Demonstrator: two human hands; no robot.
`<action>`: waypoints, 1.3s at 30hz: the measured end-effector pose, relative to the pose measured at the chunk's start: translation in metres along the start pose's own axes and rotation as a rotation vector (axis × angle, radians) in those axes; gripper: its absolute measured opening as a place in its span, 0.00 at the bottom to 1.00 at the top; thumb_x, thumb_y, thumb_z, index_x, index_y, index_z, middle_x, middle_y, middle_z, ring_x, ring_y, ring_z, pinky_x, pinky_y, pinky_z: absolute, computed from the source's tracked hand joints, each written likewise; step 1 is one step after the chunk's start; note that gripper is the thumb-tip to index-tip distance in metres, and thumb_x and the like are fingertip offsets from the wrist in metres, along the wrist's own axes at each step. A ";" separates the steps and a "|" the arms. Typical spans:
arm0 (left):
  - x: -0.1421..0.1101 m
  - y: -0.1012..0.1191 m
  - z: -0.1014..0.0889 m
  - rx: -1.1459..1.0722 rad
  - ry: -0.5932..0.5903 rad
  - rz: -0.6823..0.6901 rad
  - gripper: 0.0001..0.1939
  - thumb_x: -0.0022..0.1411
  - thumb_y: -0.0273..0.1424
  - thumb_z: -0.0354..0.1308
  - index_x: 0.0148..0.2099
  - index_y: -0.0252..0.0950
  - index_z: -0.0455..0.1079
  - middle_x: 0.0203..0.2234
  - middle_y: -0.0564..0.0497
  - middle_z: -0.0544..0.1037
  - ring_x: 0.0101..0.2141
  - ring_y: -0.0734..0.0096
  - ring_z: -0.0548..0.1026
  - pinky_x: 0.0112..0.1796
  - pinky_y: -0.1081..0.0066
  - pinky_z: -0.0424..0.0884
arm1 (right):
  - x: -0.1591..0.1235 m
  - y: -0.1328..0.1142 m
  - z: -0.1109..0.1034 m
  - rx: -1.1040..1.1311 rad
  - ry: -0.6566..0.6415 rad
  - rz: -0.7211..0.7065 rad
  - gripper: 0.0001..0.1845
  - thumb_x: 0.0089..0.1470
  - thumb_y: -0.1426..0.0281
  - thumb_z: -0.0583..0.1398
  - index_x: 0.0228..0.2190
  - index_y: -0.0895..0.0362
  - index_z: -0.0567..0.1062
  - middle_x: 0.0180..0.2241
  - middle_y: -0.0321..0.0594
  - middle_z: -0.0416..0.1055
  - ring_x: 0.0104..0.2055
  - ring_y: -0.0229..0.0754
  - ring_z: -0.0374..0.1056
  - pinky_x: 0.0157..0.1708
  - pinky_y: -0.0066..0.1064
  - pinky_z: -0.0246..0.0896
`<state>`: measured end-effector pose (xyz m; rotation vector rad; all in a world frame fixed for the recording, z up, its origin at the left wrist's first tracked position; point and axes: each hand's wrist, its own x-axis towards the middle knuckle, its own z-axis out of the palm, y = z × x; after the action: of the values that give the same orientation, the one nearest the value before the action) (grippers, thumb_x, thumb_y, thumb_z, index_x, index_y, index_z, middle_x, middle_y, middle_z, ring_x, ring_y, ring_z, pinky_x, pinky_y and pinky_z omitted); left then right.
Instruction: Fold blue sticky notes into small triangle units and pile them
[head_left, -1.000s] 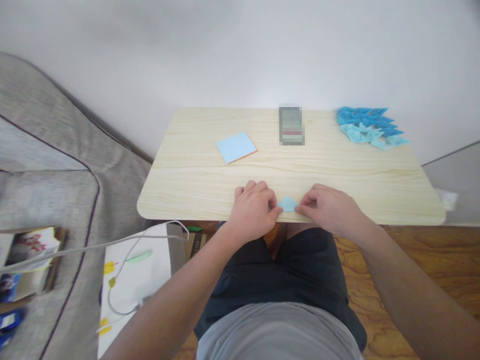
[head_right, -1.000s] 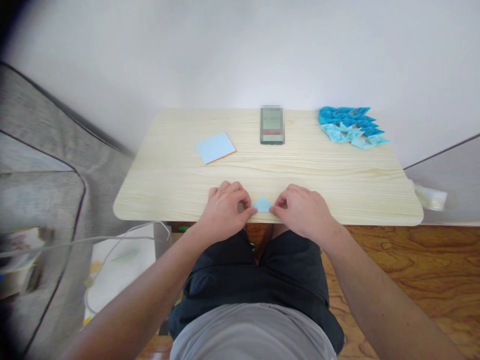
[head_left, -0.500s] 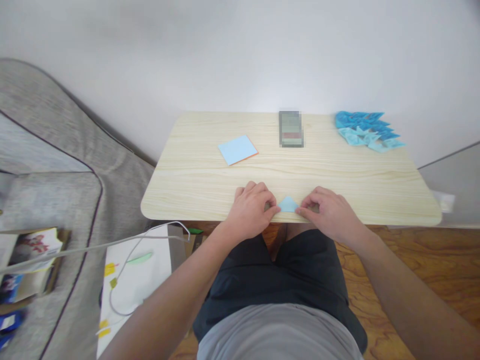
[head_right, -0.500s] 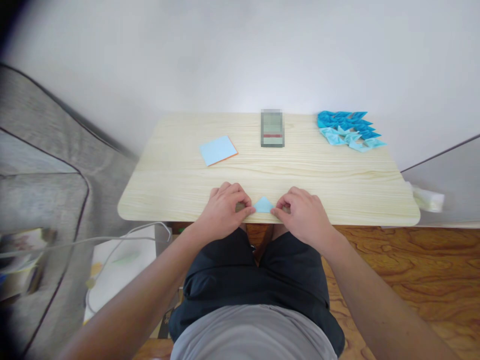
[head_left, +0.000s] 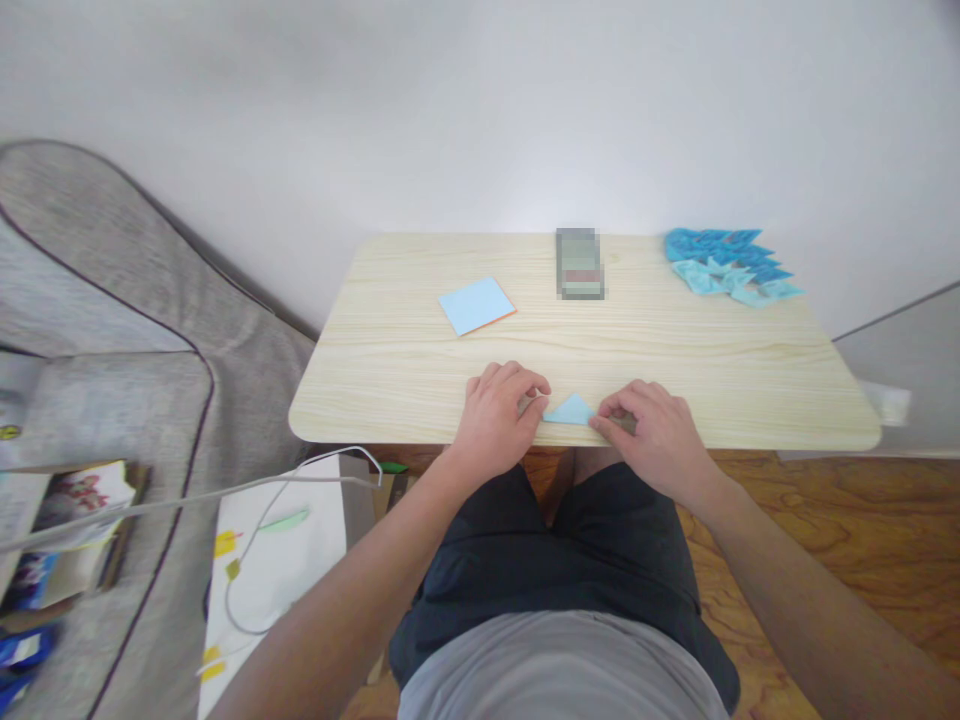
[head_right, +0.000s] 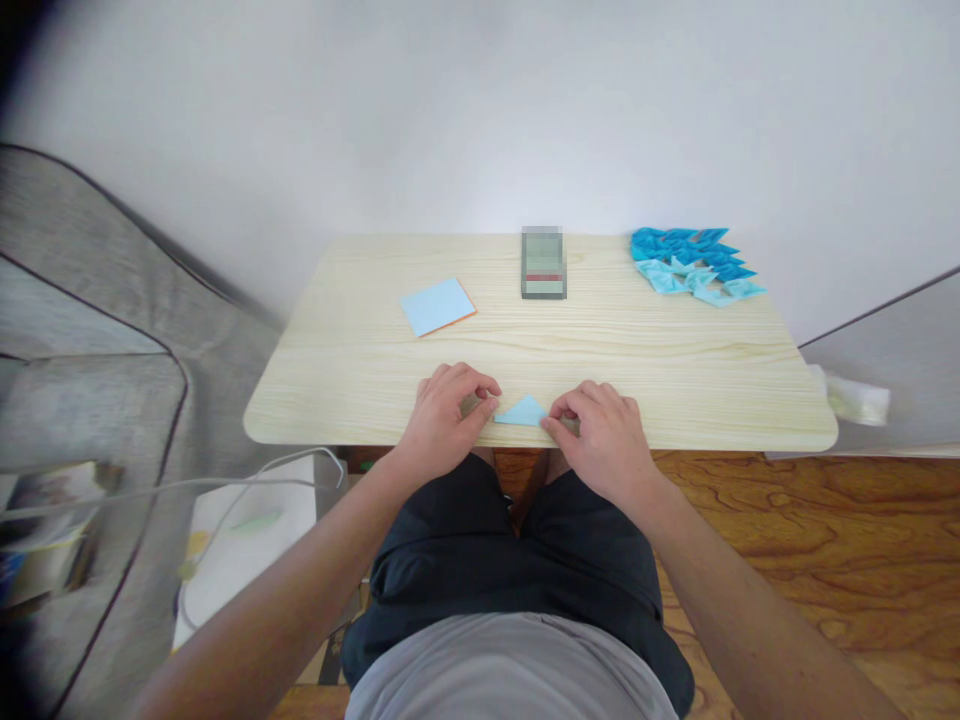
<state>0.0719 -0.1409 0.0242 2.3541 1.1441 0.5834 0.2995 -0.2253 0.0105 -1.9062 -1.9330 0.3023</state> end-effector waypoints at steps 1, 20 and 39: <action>-0.001 0.002 0.000 -0.013 -0.004 0.018 0.06 0.68 0.32 0.57 0.46 0.43 0.74 0.41 0.51 0.78 0.47 0.60 0.70 0.49 0.58 0.62 | 0.000 0.000 0.000 0.004 0.003 -0.001 0.09 0.61 0.60 0.63 0.33 0.51 0.77 0.35 0.40 0.74 0.41 0.50 0.67 0.42 0.41 0.57; -0.002 -0.001 0.002 0.017 -0.108 0.164 0.11 0.68 0.27 0.57 0.44 0.47 0.79 0.44 0.52 0.78 0.48 0.60 0.68 0.49 0.57 0.62 | -0.013 0.009 0.001 0.109 0.019 -0.045 0.08 0.64 0.64 0.62 0.44 0.46 0.80 0.40 0.38 0.75 0.46 0.48 0.68 0.47 0.43 0.58; -0.033 -0.002 0.010 0.249 -0.032 0.429 0.19 0.71 0.29 0.52 0.60 0.46 0.73 0.53 0.50 0.79 0.52 0.56 0.71 0.53 0.51 0.58 | -0.057 -0.037 0.025 -0.238 0.244 -0.086 0.19 0.62 0.66 0.62 0.55 0.50 0.76 0.52 0.44 0.76 0.54 0.58 0.65 0.54 0.54 0.50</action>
<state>0.0574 -0.1683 0.0091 2.8404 0.7303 0.5664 0.2540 -0.2801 -0.0034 -1.8940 -1.9464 -0.1866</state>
